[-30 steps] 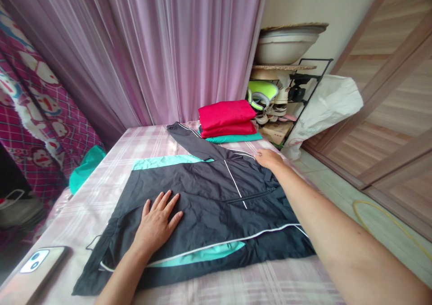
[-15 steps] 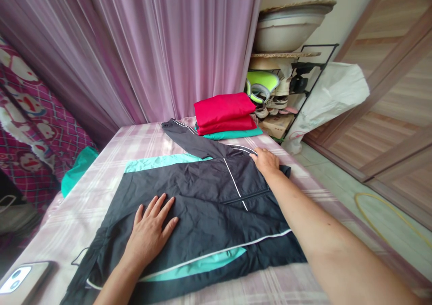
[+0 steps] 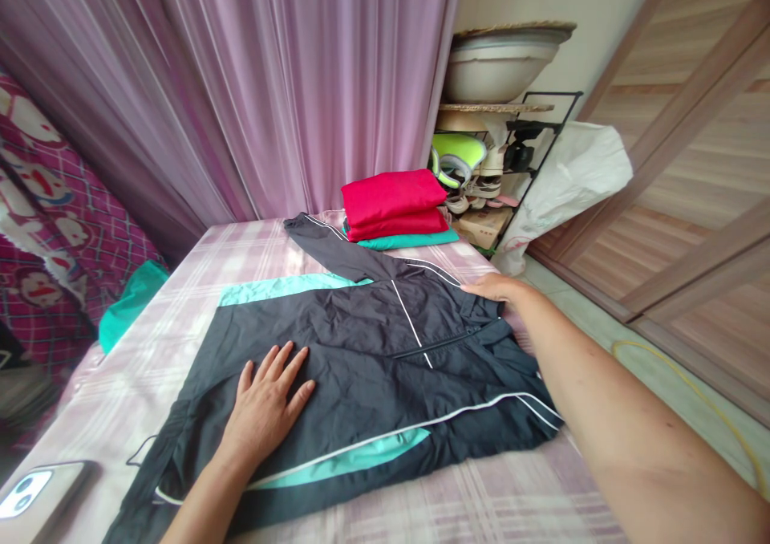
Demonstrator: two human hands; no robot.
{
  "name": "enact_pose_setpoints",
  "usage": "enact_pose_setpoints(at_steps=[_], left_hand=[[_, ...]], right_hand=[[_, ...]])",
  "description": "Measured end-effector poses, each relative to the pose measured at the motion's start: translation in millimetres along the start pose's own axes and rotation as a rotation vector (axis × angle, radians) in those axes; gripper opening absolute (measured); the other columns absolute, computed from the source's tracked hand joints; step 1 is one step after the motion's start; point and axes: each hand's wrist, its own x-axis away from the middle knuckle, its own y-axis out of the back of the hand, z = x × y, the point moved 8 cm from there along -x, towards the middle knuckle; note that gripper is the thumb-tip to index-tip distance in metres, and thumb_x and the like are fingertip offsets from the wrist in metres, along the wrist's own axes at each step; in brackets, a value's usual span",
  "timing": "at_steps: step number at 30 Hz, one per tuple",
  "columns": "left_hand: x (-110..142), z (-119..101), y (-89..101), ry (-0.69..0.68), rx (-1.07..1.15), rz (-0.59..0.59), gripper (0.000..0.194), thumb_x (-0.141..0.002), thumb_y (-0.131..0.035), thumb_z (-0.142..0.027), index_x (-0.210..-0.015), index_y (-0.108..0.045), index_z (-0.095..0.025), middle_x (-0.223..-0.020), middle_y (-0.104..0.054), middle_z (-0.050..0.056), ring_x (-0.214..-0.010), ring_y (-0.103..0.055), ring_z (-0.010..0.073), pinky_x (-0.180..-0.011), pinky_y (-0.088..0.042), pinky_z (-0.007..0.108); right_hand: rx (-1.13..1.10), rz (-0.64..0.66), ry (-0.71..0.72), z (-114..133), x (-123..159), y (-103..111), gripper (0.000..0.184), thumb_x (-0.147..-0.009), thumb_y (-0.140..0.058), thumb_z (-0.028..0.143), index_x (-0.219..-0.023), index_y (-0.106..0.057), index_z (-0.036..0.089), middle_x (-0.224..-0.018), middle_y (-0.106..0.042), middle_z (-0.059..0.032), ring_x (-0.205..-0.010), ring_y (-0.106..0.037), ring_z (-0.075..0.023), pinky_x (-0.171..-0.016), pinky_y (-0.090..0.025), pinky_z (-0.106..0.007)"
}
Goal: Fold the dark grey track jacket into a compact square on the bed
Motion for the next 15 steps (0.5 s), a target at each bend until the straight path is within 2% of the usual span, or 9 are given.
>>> enact_pose_setpoints(at_steps=[3,6,11,15], left_hand=[[0,0,0.2,-0.004,-0.005,-0.002,0.056,-0.095,-0.041,-0.053,-0.146,-0.046,-0.031,-0.154,-0.045,0.006,-0.143,-0.037,0.0315,-0.114,-0.028,0.059],[0,0,0.0,-0.002,-0.015,-0.002,0.056,-0.095,-0.04,-0.053,-0.146,-0.046,-0.03,-0.154,-0.044,0.006,-0.144,-0.036,0.0314,-0.114,-0.028,0.059],[0,0,-0.5,0.001,-0.024,0.002,0.056,-0.096,-0.039,-0.054,-0.146,-0.046,-0.031,-0.154,-0.044,0.006,-0.144,-0.035,0.0306,-0.115,-0.027,0.058],[0,1,-1.5,-0.003,-0.011,-0.014,0.056,-0.096,-0.039,-0.054,-0.147,-0.046,-0.031,-0.153,-0.045,0.007,-0.144,-0.036,0.0309,-0.115,-0.027,0.058]], right_hand=[[-0.03,0.197,-0.012,2,10,-13,0.042,-0.086,-0.06,0.055,-0.072,-0.076,0.018,-0.075,-0.073,-0.0075,-0.074,-0.067,-0.0212,-0.065,-0.049,-0.028],[-0.031,0.221,0.029,7,17,-13,0.041,-0.086,-0.06,0.053,-0.071,-0.074,0.018,-0.072,-0.072,-0.003,-0.069,-0.064,-0.0178,-0.06,-0.044,-0.026],[0.134,0.067,0.1,13,21,-8,0.026,-0.083,-0.065,0.044,-0.081,-0.073,0.019,-0.082,-0.074,-0.0044,-0.075,-0.064,-0.0179,-0.061,-0.04,-0.024],[0.21,-0.08,-0.004,6,26,-9,0.031,-0.089,-0.055,0.046,-0.092,-0.072,0.021,-0.095,-0.075,-0.0085,-0.086,-0.066,-0.0209,-0.064,-0.04,-0.026]])
